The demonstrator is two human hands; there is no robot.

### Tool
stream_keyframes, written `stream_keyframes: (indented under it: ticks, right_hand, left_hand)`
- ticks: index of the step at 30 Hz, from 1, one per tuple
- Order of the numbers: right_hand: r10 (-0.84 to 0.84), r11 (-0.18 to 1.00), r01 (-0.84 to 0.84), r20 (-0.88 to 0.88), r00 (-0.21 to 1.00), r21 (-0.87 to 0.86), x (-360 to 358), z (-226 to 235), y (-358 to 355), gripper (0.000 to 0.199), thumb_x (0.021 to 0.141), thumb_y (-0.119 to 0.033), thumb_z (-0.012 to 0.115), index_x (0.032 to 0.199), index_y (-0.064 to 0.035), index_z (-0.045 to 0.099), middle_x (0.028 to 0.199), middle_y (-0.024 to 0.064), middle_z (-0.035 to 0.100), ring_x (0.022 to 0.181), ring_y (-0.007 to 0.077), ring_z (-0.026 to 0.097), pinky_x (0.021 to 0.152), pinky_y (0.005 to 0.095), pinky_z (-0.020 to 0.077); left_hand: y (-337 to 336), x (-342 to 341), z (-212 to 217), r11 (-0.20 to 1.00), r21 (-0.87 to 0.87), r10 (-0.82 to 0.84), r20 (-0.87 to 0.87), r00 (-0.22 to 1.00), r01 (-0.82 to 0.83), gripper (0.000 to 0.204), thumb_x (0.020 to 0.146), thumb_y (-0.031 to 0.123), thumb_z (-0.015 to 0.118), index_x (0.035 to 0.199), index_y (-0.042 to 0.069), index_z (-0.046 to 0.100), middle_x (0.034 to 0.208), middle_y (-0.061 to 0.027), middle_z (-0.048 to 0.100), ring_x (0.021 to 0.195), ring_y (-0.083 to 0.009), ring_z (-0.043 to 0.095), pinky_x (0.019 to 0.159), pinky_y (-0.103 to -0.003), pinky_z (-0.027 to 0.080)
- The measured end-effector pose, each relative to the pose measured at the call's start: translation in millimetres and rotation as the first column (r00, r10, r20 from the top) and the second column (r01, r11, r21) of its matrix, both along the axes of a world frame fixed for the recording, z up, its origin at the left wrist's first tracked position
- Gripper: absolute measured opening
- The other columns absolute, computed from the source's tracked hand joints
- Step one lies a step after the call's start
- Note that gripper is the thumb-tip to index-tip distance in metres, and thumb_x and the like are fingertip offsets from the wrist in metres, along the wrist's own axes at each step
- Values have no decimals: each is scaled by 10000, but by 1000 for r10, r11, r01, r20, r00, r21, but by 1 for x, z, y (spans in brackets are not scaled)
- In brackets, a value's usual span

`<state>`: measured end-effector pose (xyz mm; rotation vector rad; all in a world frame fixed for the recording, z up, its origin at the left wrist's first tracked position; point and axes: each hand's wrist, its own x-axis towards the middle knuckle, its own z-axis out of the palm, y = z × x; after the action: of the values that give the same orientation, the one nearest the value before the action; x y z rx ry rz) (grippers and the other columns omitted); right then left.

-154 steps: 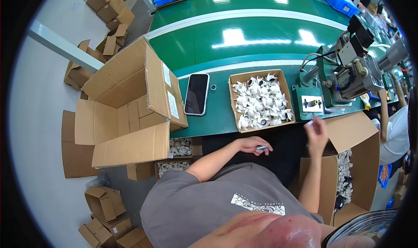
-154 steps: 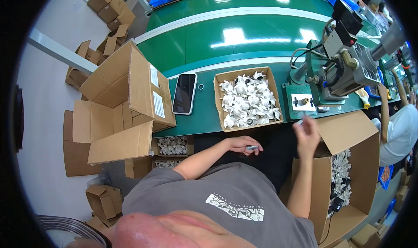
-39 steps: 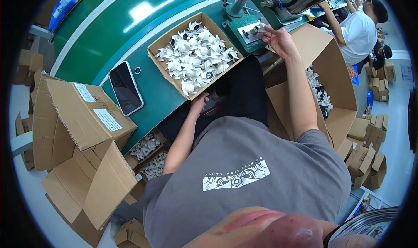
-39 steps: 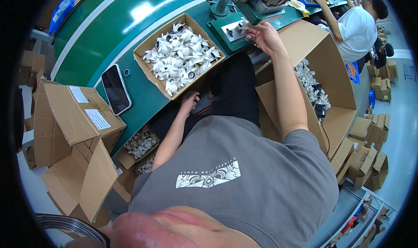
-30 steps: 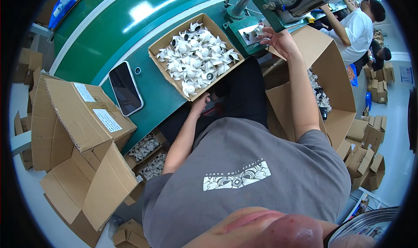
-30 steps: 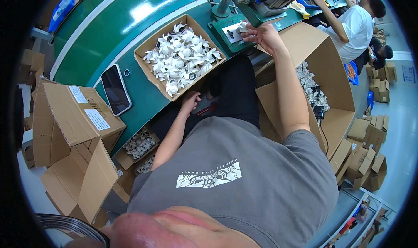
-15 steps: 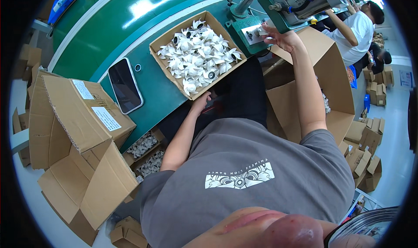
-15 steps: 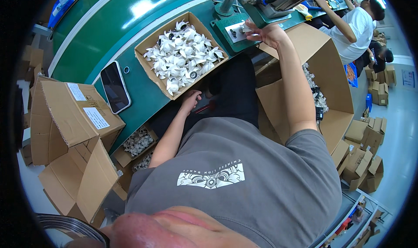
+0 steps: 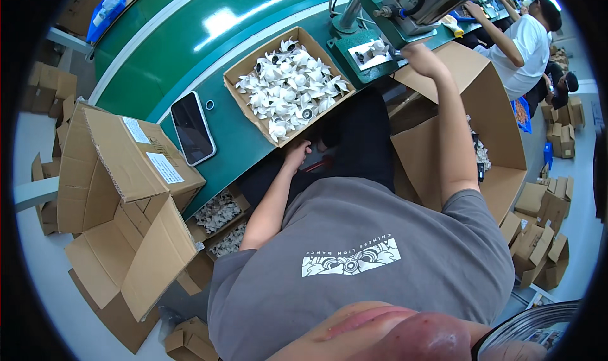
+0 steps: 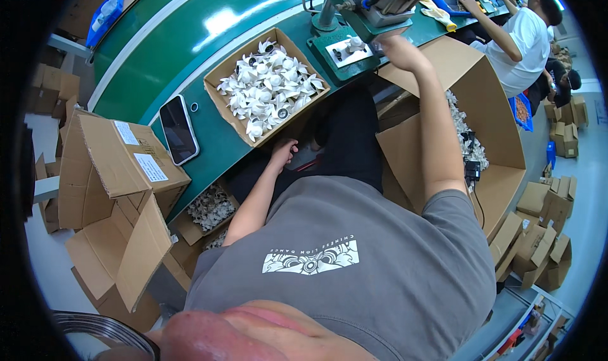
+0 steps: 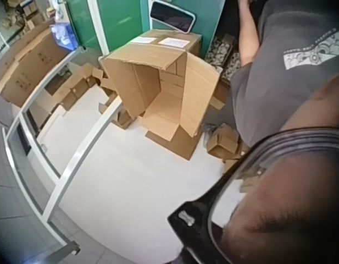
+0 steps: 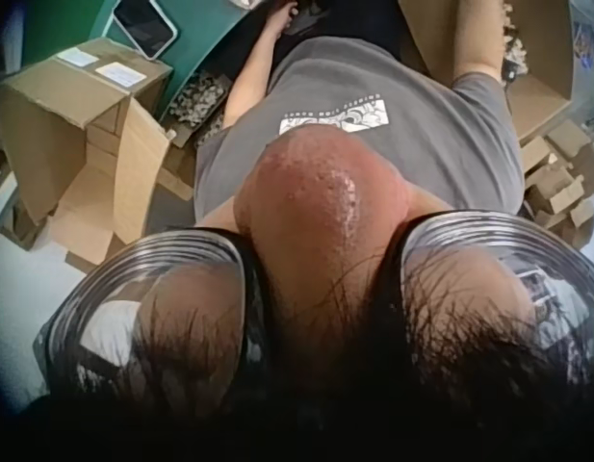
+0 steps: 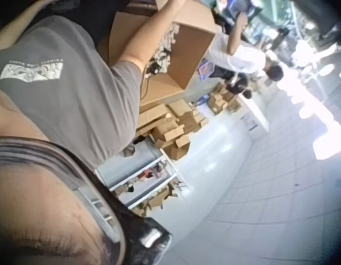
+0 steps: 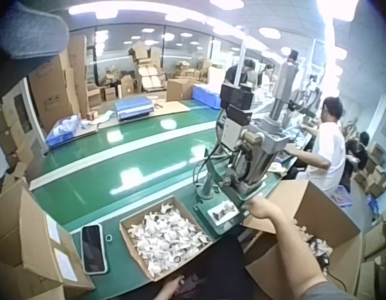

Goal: The person assembles small components by combining metal cylinders with plastic pieces and pressing them with a pneumatic press machine.

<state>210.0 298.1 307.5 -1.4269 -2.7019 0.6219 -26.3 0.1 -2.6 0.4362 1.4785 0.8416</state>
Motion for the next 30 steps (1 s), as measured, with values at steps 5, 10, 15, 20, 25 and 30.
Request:
stream_keyframes:
  ticks: [5, 10, 15, 20, 25, 30]
  right_hand:
    - [-8, 989, 0, -57, 998, -148, 12, -13, -6, 328, 890, -93, 574, 1188, 44, 593, 1164, 182, 653, 1077, 308, 611, 943, 367, 458]
    - [34, 998, -8, -432, 901, 60, -3, -12, -37, 322, 870, -187, 650, 1056, 76, 638, 1022, 152, 676, 1000, 272, 624, 892, 357, 477]
    - [-121, 990, 138, -701, 702, -32, -28, -36, -54, 353, 829, -177, 740, 1047, 83, 641, 1021, 145, 679, 985, 224, 626, 877, 323, 478]
    - [-219, 969, 182, -919, 327, -166, -36, -54, -47, 341, 788, -111, 775, 1057, 60, 654, 1041, 119, 686, 979, 186, 632, 874, 304, 480]
    - [201, 924, 124, -733, 650, 363, -53, -53, -99, 369, 786, -120, 774, 1116, 2, 661, 1076, 125, 687, 1006, 207, 638, 903, 318, 472]
    - [413, 889, -143, -625, 662, 435, -113, 30, -142, 341, 808, -99, 742, 1124, -3, 654, 1052, 135, 685, 982, 231, 645, 900, 325, 479]
  left_hand:
    - [5, 5, -2, 1000, 2, -21, -10, 1000, 21, 233, 898, 296, 575, 1004, 98, 636, 763, 11, 591, 538, -75, 439, 457, -228, 354]
    - [0, 3, -4, 1000, -5, -30, -20, 999, 30, 241, 900, 289, 572, 1011, 84, 635, 760, 9, 588, 525, -82, 438, 452, -235, 358]
    - [-2, 7, -2, 998, 28, -51, -45, 998, 53, 244, 902, 271, 573, 1020, 67, 634, 760, 6, 593, 514, -85, 439, 446, -243, 362]
    - [-2, 4, -5, 999, 22, 47, -4, 999, -47, 234, 903, 253, 580, 1006, 53, 646, 773, 2, 604, 506, -86, 449, 442, -245, 364]
    - [-3, 0, 0, 998, 44, 33, 14, 999, -34, 235, 901, 250, 589, 1004, 51, 662, 793, -4, 619, 500, -86, 455, 444, -239, 368]
    - [-4, 2, -3, 998, 38, -44, -72, 996, 47, 247, 918, 231, 580, 1078, 59, 659, 825, -11, 634, 527, -76, 473, 459, -229, 379]
